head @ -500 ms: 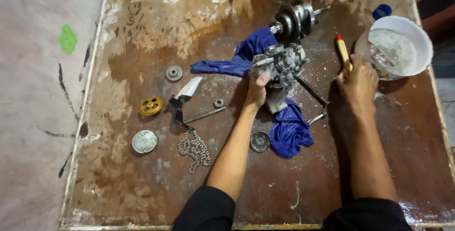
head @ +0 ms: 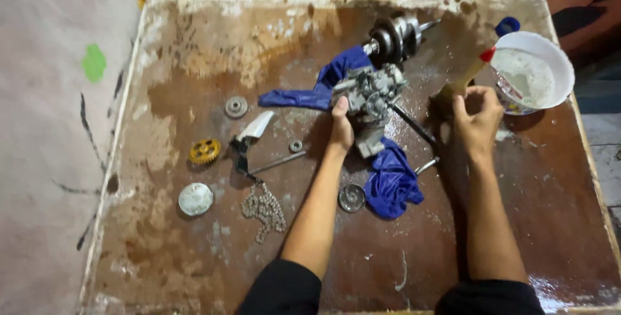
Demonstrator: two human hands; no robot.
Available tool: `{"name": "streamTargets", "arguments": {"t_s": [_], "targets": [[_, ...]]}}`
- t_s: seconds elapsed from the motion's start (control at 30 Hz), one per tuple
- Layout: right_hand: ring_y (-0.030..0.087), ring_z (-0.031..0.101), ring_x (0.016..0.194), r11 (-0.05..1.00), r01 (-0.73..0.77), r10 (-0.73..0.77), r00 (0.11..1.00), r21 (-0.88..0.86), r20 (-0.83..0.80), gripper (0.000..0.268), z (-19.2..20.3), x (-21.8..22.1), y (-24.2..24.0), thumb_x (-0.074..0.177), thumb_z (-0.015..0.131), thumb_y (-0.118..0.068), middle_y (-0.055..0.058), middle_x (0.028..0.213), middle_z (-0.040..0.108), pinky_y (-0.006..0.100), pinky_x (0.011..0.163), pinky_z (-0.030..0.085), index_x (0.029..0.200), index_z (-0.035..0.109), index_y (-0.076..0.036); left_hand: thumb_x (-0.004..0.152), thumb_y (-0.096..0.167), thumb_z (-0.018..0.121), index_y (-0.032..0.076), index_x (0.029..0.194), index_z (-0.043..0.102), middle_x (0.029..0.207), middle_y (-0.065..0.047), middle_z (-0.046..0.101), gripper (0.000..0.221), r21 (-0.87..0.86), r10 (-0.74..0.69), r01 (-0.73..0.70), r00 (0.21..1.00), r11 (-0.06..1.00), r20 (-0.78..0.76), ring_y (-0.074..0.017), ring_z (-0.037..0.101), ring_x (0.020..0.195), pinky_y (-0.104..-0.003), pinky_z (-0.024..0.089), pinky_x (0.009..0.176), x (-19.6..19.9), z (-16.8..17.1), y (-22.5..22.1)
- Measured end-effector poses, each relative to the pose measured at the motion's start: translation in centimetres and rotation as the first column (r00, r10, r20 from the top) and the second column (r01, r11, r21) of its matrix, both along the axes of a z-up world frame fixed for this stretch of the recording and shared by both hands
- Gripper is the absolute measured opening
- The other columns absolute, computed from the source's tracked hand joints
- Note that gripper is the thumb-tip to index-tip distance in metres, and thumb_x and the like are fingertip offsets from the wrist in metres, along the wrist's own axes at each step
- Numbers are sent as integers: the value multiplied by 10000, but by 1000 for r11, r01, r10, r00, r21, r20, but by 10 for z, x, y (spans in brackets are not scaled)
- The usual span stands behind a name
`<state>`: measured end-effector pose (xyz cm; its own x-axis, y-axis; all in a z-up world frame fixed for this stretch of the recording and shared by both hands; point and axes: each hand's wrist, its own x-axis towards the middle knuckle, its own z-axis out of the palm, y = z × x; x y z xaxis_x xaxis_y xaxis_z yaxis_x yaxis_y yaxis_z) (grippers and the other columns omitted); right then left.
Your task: Cleaning a motorcycle carburetor with a brush and solvent.
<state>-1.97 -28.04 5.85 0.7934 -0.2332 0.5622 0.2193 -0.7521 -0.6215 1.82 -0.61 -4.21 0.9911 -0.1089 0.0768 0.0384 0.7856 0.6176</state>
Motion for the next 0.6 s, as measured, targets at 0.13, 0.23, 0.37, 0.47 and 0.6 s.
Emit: {"name": "streamTargets", "arguments": {"t_s": [0.13,0.23,0.37,0.47,0.6], "targets": [[168,636,960,990,-44,42,999,137,21,171,14,7,-13,1014,711,23,87,1040,644,294,867,527,1122,579,22,939,639,520,22,1293,630,1193,-78,675,720,105,15,-10,999,994,-50,-232,621,1083,-390,486,986,-5,-3,1],[143,611,995,990,-35,-5,958,134,287,112,35,18,-43,1077,663,79,87,1086,580,264,916,530,1098,567,26,939,662,501,-4,1283,630,1204,-85,674,761,212,16,-12,1000,977,-18,-221,622,1107,-369,483,1007,-5,6,3],[188,632,971,500,-265,44,959,825,281,205,95,34,-86,944,581,-13,103,1060,618,324,923,581,1120,490,-67,899,685,533,-3,1303,604,1222,-76,660,801,200,57,-57,998,978,5,-221,612,1127,-364,474,1022,-5,0,2],[282,673,1034,73,-332,136,937,940,320,189,97,44,-138,966,580,-82,163,1100,646,403,989,603,1135,544,-7,880,724,535,-5,1290,610,1189,-82,669,840,198,55,-55,998,979,4,-229,627,1094,-373,495,985,-7,12,4],[331,648,1181,-78,-431,236,868,899,437,229,66,48,-150,1118,607,-140,187,1251,631,467,1137,570,1271,544,18,871,734,548,5,1268,618,1141,-94,679,833,154,59,-61,998,986,18,-241,654,1034,-401,533,918,-10,19,3]]}}
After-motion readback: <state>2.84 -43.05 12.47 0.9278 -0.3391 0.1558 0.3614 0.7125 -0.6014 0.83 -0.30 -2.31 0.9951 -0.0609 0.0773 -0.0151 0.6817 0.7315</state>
